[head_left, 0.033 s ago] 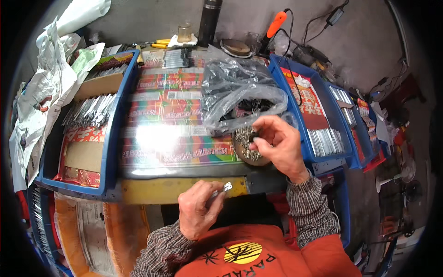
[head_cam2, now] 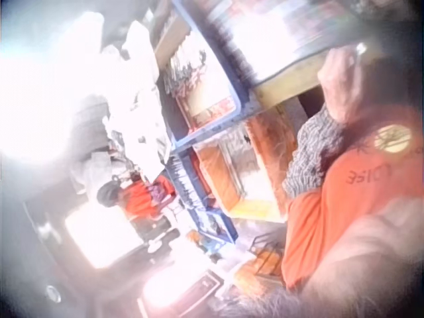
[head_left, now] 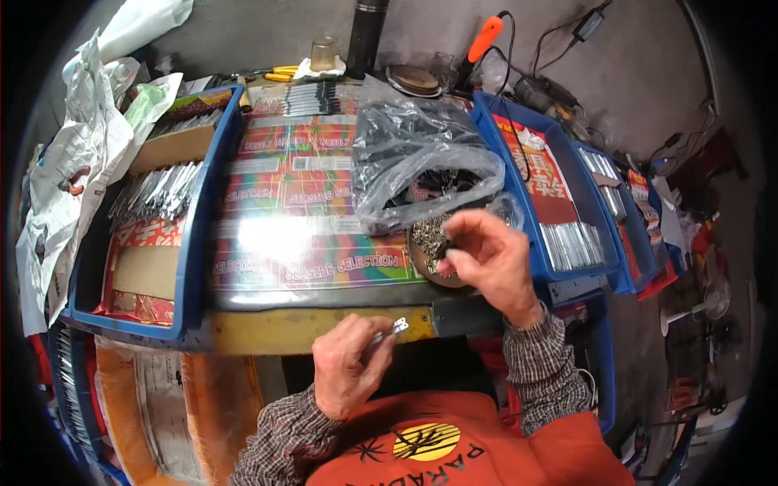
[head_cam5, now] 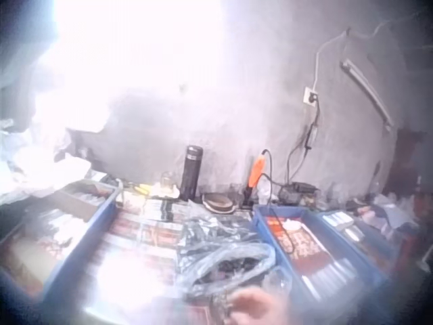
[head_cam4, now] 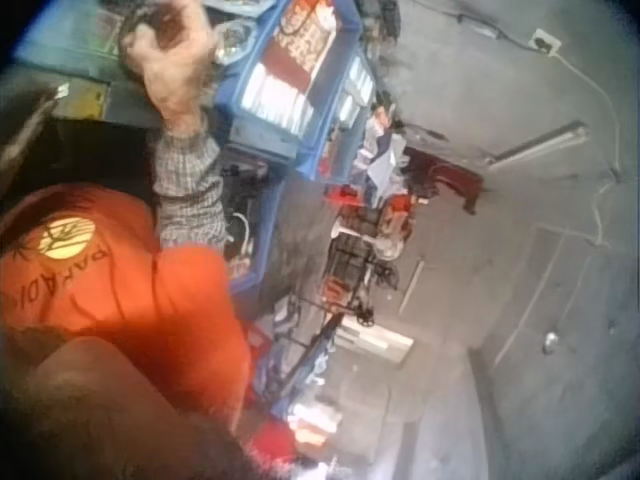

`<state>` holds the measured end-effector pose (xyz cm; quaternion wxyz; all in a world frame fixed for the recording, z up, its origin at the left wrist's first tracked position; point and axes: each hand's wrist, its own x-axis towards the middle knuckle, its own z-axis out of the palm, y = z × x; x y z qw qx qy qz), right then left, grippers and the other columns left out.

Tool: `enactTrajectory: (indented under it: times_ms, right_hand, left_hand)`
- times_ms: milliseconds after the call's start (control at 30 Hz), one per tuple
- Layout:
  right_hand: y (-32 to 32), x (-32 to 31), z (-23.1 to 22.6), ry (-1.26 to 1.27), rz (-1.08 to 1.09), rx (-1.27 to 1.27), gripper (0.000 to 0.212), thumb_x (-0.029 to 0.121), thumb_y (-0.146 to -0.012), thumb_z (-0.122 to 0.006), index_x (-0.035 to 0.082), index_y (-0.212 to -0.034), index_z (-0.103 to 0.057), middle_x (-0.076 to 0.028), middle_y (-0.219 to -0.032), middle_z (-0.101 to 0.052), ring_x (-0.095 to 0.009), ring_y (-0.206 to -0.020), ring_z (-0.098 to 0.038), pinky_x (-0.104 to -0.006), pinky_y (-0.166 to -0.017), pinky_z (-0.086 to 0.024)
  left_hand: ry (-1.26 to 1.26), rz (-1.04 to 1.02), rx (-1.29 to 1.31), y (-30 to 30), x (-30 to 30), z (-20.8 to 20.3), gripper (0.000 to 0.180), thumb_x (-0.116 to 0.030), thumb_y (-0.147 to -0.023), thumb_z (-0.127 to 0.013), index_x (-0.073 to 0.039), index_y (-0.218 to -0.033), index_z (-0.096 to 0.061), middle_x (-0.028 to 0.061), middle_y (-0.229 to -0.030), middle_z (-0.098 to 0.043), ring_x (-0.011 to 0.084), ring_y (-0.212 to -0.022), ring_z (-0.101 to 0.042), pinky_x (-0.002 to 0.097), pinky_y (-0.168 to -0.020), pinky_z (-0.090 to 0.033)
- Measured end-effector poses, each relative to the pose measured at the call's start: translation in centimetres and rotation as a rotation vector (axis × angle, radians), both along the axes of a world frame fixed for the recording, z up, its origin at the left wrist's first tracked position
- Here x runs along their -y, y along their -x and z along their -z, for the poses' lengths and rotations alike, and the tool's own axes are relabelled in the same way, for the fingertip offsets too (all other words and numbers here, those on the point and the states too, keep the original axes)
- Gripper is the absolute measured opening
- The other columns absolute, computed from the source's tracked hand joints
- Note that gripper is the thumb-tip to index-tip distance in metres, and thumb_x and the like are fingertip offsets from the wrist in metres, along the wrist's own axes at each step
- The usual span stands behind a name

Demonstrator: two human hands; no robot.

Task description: The person assembles small components by taking metal pieces from trays, fitting them together with plastic parts by hand, and inserting small fasteners.

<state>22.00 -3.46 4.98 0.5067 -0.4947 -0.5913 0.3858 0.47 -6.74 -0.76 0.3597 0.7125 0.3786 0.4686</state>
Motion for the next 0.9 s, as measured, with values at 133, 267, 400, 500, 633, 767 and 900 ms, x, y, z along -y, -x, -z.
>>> enactTrajectory:
  times_ms: [133,267,400,500,633,767,900]
  right_hand:
    - [-0.5,3.5,1.7,0.059,-0.130,-0.113,0.022,-0.014,-0.082,-0.055,-0.008,-0.103,-0.059,-0.007,-0.103,-0.052,-0.014,-0.082,-0.066,-0.0241,-0.071,-0.056]
    - [-0.1,5.6,2.9,0.116,-0.157,-0.235,0.024,-0.015,-0.082,-0.055,-0.008,-0.105,-0.058,-0.008,-0.103,-0.051,-0.014,-0.082,-0.065,-0.0234,-0.072,-0.057]
    - [-0.1,7.0,3.8,0.093,-0.177,-0.177,0.024,-0.014,-0.084,-0.056,-0.007,-0.106,-0.059,-0.008,-0.104,-0.052,-0.014,-0.082,-0.064,-0.0233,-0.071,-0.057]
    - [0.0,7.7,4.0,0.100,-0.126,-0.186,0.023,-0.014,-0.081,-0.060,-0.008,-0.103,-0.060,-0.011,-0.098,-0.056,-0.017,-0.077,-0.066,-0.0264,-0.068,-0.059]
    - [-0.2,8.3,4.3,0.107,-0.114,-0.187,0.021,-0.009,-0.084,-0.063,-0.008,-0.104,-0.060,-0.011,-0.095,-0.060,-0.017,-0.077,-0.067,-0.0258,-0.068,-0.058]
    - [-0.5,8.9,4.8,0.152,-0.117,-0.224,0.020,-0.002,-0.090,-0.062,-0.007,-0.109,-0.059,-0.009,-0.092,-0.064,-0.013,-0.076,-0.066,-0.0243,-0.069,-0.057]
    - [-0.7,9.1,5.2,0.145,-0.131,-0.244,0.020,0.000,-0.092,-0.059,-0.006,-0.112,-0.058,-0.007,-0.091,-0.064,-0.010,-0.076,-0.065,-0.0231,-0.069,-0.056]
  left_hand:
    - [-0.053,0.039,-0.028,-0.9,0.1,-0.2,0.014,0.002,-0.076,-0.071,-0.002,-0.088,-0.065,0.0075,-0.070,-0.058,0.0163,-0.055,-0.054,0.0274,-0.051,-0.042]
    - [-0.037,0.068,-0.070,-1.2,0.8,-0.4,0.015,0.003,-0.075,-0.071,-0.002,-0.089,-0.065,0.0074,-0.069,-0.057,0.0169,-0.055,-0.054,0.0280,-0.051,-0.042]
    - [-0.028,0.088,-0.071,-1.4,1.6,-0.3,0.018,0.005,-0.074,-0.070,-0.001,-0.090,-0.065,0.0075,-0.069,-0.057,0.0166,-0.055,-0.054,0.0277,-0.051,-0.042]
    - [-0.059,0.108,-0.106,-1.6,1.9,-0.3,0.021,0.003,-0.074,-0.072,-0.003,-0.092,-0.064,0.0094,-0.072,-0.058,0.0227,-0.057,-0.057,0.0326,-0.051,-0.045]
    - [-0.031,0.118,-0.138,-1.8,2.3,-0.3,0.021,0.003,-0.074,-0.072,-0.003,-0.092,-0.063,0.0096,-0.072,-0.058,0.0233,-0.057,-0.058,0.0329,-0.051,-0.045]
    - [-0.054,0.122,-0.148,-2.1,2.4,-0.4,0.022,0.004,-0.073,-0.072,-0.002,-0.092,-0.063,0.0101,-0.073,-0.059,0.0247,-0.060,-0.059,0.0335,-0.053,-0.046]
    - [-0.060,0.131,-0.158,-2.3,2.5,-0.4,0.022,0.004,-0.072,-0.071,-0.002,-0.092,-0.063,0.0104,-0.074,-0.059,0.0258,-0.062,-0.060,0.0341,-0.054,-0.047]
